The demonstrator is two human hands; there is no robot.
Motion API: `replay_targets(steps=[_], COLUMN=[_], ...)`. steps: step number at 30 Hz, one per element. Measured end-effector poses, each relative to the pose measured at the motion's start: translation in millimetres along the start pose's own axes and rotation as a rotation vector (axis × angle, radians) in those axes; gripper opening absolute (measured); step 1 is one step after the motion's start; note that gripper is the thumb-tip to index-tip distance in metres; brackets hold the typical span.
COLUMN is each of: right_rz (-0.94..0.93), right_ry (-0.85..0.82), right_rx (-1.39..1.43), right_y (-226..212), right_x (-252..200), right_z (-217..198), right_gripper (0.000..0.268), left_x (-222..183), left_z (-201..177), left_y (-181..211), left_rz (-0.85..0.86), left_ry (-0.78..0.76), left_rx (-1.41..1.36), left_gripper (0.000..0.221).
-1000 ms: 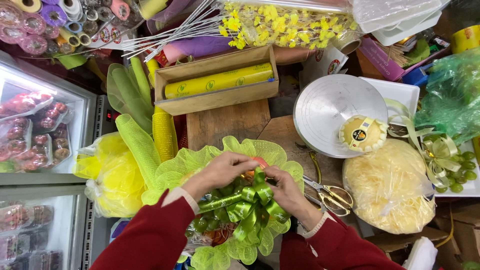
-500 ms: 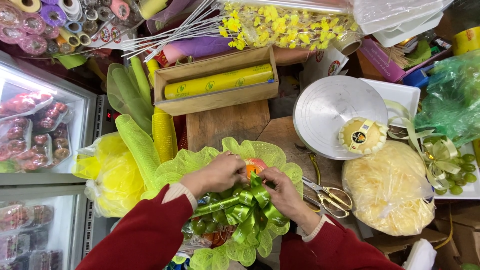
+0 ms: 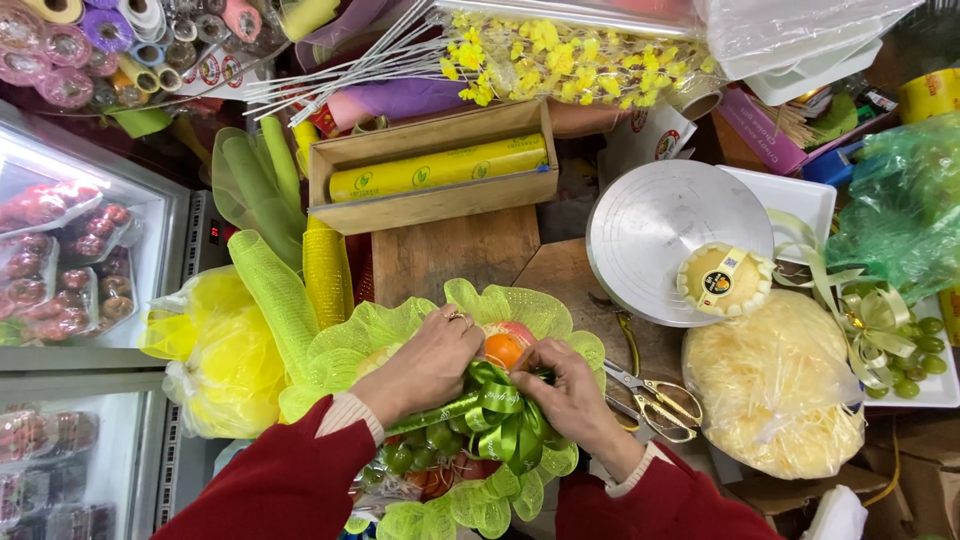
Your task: The person assembles a green ribbon bow by hand, attaches it to a fruit basket containing a melon, oranges, and grapes, and then trims the ribbon ends with shears.
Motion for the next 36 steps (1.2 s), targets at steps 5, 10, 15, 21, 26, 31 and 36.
replay_targets(steps=[5, 10, 15, 21, 26, 31, 36], right_rz=[0.088, 0.016, -0.079, -0.228, -0.18, -0.145, -0.198], right_ry=[0.031, -0.131, -0.057, -0.048, -0.199, -0.263, -0.344], right_rx=[0.131, 0.041, 0.077, -0.054, -0.133, -0.107, -0.091], right_y=[29.0, 32.5, -3.6, -24.5, -36.0, -46.9, -27.0], right_x=[7.0, 29.9, 16.0, 4.0, 6.1, 3.7, 10.3], right_z=[2.0, 13.2, -11.1, -19.7, -11.1, -0.8, 11.0], right_gripper=[0.011, 0.01, 0.026, 0.014, 0.008, 0.016, 0.009], left_x=[-10.6, 6.0, 0.7, 23.6, 32.7, 39.2, 35.5], left_z=[-8.3, -3.2, -37.0, -18.4, 12.7, 20.8, 14.9], left_y=[12.5, 42.0, 51.5, -20.6, -20.9, -35.7, -33.7], left_rz=[0.017, 0.11, 0.008, -0.213, -0.221, -0.229, -0.275], left_ry=[0.083, 0.044, 0.037, 0.061, -0.105, -0.029, -0.016], left_rx=[0.049, -0.137, -0.447, -0.581, -0.517, -0.591, -0.616], left_gripper=[0.023, 0.021, 0.025, 0.024, 0.021, 0.011, 0.011])
Point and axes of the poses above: each hand's wrist, its own x-axis towards the middle knuckle, its own z-axis out of the palm, y = z × x, the point moved 10 cm from there along x, towards the middle knuckle, and after that the axes turned 1 degree about -x, right-handed, at the moved point
